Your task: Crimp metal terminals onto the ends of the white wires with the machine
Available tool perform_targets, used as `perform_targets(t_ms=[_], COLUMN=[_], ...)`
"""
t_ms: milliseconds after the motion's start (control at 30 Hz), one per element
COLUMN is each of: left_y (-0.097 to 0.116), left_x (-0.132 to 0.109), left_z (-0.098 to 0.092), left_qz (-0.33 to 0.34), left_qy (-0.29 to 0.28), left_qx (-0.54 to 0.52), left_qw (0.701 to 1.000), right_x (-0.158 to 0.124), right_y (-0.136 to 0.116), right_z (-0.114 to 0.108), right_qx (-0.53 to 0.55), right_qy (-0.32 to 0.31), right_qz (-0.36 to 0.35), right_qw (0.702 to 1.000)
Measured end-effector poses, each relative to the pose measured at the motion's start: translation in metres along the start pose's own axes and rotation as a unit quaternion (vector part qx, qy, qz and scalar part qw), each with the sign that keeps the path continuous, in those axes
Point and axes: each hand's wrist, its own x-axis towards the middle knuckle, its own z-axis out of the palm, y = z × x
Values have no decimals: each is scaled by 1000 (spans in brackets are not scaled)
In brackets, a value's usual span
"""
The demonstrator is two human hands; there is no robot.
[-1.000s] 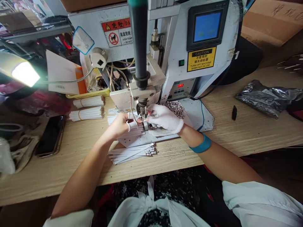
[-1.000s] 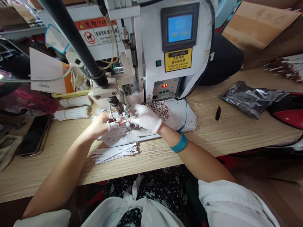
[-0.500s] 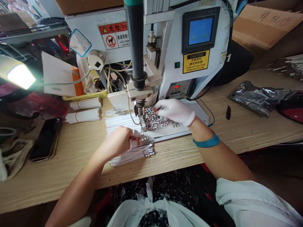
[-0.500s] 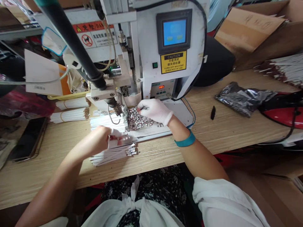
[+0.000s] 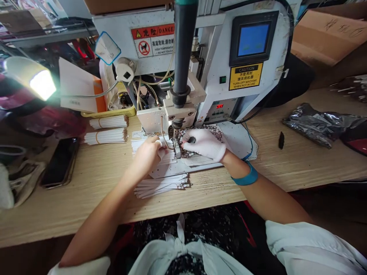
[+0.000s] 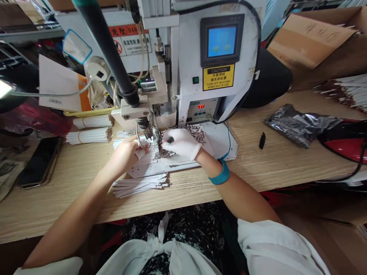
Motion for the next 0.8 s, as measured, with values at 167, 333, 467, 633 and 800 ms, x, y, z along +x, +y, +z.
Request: perform_targets(t_ms=[167, 333, 467, 633, 800], left_y=[-1, -4, -6, -8, -10], left_x=[1, 1, 1, 0, 0], left_z=[5, 3, 1, -3, -4], left_qz=[-2, 13, 36, 56, 46], left_qy=[7, 15, 17, 12, 19], left_qx=[-13, -40, -42, -79, -111], left_qw=[1000, 999, 998, 995, 993], right_x=[3, 2, 1, 0, -3], right_y=[7, 9, 6, 4, 3], right_z=[1, 0, 1, -2, -9], right_qx=[-29, -34, -34, 38, 146], right_qy=[32, -3, -20, -7, -24], right_qz=[3, -9, -27, -6, 59], right_qw=[999, 999, 999, 999, 987])
